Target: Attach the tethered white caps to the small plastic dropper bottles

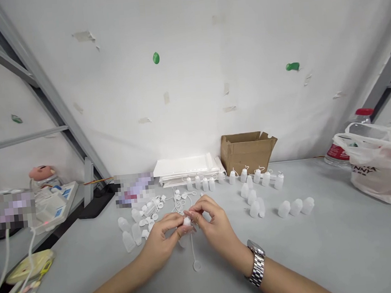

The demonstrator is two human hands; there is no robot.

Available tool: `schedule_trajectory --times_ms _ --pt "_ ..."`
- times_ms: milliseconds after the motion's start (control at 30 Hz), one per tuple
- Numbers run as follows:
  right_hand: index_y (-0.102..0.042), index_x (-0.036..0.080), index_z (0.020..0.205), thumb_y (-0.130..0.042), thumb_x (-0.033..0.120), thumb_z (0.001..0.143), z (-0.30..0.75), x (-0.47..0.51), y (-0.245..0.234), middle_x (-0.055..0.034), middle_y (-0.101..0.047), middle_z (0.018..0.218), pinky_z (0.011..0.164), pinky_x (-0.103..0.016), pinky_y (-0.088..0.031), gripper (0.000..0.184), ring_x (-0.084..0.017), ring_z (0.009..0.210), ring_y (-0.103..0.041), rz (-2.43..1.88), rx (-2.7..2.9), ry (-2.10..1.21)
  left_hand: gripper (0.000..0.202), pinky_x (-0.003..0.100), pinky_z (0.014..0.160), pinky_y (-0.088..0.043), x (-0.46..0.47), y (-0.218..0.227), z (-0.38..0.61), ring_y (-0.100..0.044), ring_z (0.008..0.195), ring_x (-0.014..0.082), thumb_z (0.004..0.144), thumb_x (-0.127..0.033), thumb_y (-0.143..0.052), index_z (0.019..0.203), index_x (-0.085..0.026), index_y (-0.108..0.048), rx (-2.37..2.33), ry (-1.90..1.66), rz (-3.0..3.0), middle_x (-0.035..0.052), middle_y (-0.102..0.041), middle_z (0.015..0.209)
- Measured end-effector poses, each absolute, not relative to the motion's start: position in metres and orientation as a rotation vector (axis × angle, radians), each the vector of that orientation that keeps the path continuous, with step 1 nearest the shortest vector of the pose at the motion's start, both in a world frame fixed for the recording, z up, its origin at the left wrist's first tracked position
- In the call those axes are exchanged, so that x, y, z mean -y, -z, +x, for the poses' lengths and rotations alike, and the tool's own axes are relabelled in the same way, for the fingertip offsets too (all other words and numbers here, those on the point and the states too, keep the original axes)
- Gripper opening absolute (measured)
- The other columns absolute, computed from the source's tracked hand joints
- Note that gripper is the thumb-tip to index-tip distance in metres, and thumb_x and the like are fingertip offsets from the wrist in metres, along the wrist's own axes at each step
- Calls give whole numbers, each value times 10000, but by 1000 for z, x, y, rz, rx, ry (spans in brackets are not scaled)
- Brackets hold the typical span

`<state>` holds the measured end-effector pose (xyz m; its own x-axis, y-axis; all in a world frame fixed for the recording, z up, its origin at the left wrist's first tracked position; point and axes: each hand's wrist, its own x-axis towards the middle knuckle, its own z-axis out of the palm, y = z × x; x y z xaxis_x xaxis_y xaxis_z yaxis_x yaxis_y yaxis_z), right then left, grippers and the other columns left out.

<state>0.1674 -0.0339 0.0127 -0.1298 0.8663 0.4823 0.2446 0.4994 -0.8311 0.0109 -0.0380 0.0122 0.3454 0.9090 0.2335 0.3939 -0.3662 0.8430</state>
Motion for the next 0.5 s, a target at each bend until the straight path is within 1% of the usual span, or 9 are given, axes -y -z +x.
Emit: schedule_trajectory --times_ms 100,167,200,333,367,433,500 --pt "-621 212 786 -547 330 805 171 31 -13 -10 -537 732 672 -291 -462 140 -148 713 -536 -941 1688 -731 241 295 767 -382 37 -12 12 -514 822 191 801 -344 -477 760 -232 -686 -1146 -957 1893 36 -609 752" --pt "-622 226 874 -547 323 807 171 31 -12 -12 -535 767 702 -299 -466 139 -148 737 -538 -930 1715 -730 239 297 772 -383 36 -10 12 -516 836 194 797 -360 -482 774 -232 -683 -1163 -966 1902 36 -611 760" --pt "-619 229 888 -537 316 814 171 31 -12 -13 -535 777 709 -300 -466 140 -147 743 -537 -931 1723 -723 232 301 778 -383 36 -9 12 -516 840 197 788 -367 -495 775 -231 -683 -1174 -968 1914 37 -615 759" --pt "-598 210 767 -490 276 845 171 33 -14 -14 -540 733 653 -287 -454 149 -148 710 -528 -945 1742 -637 225 329 807 -387 35 -6 11 -522 849 206 732 -414 -565 795 -237 -688 -1207 -958 1960 32 -626 758" --pt "-588 205 751 -483 267 850 173 31 -17 -16 -538 725 641 -284 -449 158 -148 702 -524 -937 1757 -595 235 335 821 -387 34 -7 9 -524 868 206 730 -422 -566 832 -247 -685 -1202 -954 1959 30 -628 796" --pt "-575 199 758 -479 253 852 180 24 -24 -22 -538 728 639 -285 -435 144 -152 702 -517 -927 1796 -467 281 344 866 -379 31 -9 6 -521 937 200 760 -428 -526 964 -278 -647 -1195 -955 1941 25 -616 922" --pt "-568 192 760 -486 241 848 193 10 -33 -26 -545 725 663 -295 -412 129 -158 711 -514 -982 1830 -272 351 351 895 -375 26 -10 1 -514 985 189 801 -429 -459 1112 -302 -559 -1245 -981 1908 26 -575 1022"
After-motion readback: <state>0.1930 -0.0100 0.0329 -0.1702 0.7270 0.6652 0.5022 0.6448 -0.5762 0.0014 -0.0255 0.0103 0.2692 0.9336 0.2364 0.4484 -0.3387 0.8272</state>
